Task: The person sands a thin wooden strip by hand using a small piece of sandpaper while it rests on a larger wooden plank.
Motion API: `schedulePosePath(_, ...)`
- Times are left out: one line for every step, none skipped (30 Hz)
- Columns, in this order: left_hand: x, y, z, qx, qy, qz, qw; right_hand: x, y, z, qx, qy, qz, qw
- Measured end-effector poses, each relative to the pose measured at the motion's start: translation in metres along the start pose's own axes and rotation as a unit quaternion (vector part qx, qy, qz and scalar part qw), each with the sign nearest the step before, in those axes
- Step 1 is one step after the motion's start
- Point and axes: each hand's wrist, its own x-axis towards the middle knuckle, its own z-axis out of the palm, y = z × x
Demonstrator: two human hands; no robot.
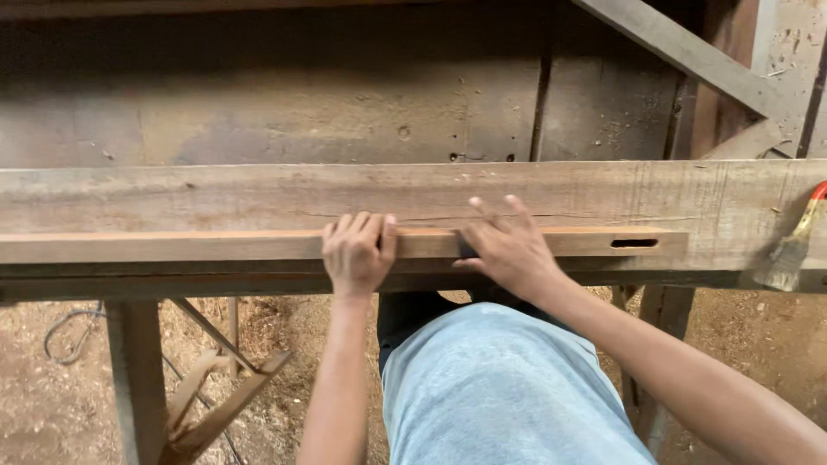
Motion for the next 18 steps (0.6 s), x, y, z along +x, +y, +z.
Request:
schedulePosePath(0.000,0.003,0.000,0.000,-0.002,-0.002,1.000,-0.016,0.018,0.002,-0.017,-0.014,-0.002,1.000)
schedulePosePath(0.000,0.004,0.000,-0.002,-0.005,-0.001,1.000,-0.032,0.036,0.002,-0.035,-0.028,-0.001,0.999)
schedulePosePath(-0.001,0.007,0.000,0.002,0.003,-0.001,1.000,-0.047,0.053,0.002,-0.051,-0.053,0.016,0.997)
schedulePosePath(-0.002,0.009,-0.002,0.007,0.011,-0.001,1.000,-0.063,0.072,0.001,-0.067,-0.078,0.033,0.994)
schedulePosePath(-0.001,0.011,-0.002,0.011,0.024,0.001,1.000,-0.082,0.087,-0.001,-0.086,-0.090,0.043,0.991)
schedulePosePath(0.001,0.013,-0.002,0.012,0.023,-0.003,1.000,-0.098,0.103,-0.003,-0.107,-0.096,0.054,0.988)
schedulePosePath(0.002,0.015,-0.003,0.013,0.019,-0.007,1.000,-0.111,0.121,-0.004,-0.129,-0.122,0.065,0.982)
schedulePosePath(0.003,0.018,-0.003,0.012,0.010,-0.014,1.000,-0.127,0.136,-0.005,-0.148,-0.155,0.075,0.974)
schedulePosePath(0.004,0.020,-0.004,0.012,0.012,-0.011,1.000,-0.143,0.151,-0.007,-0.171,-0.181,0.080,0.965)
schedulePosePath(0.005,0.022,-0.004,0.015,0.018,-0.009,1.000,-0.155,0.164,-0.007,-0.197,-0.203,0.083,0.956)
schedulePosePath(0.005,0.023,-0.004,0.020,0.024,-0.010,0.999,-0.164,0.172,-0.005,-0.158,-0.171,0.100,0.967)
schedulePosePath(0.005,0.023,-0.004,0.025,0.027,-0.012,0.999,-0.171,0.180,-0.003,-0.119,-0.139,0.114,0.977)
schedulePosePath(0.005,0.024,-0.002,0.030,0.029,-0.015,0.999,-0.174,0.184,0.000,-0.077,-0.110,0.127,0.983)
schedulePosePath(0.003,0.025,-0.001,0.034,0.026,-0.020,0.999,-0.176,0.187,0.002,-0.108,-0.162,0.118,0.974)
schedulePosePath(0.002,0.024,0.002,0.038,0.020,-0.018,0.999,-0.175,0.189,0.003,-0.140,-0.211,0.109,0.961)
schedulePosePath(0.002,0.023,0.005,0.042,0.019,-0.013,0.999,-0.173,0.189,0.003,-0.175,-0.254,0.101,0.946)
schedulePosePath(0.000,0.021,0.007,0.046,0.020,-0.009,0.999,-0.168,0.188,0.003,-0.166,-0.251,0.098,0.949)
schedulePosePath(-0.001,0.018,0.009,0.047,0.023,-0.009,0.999,-0.162,0.185,0.000,-0.155,-0.251,0.096,0.951)
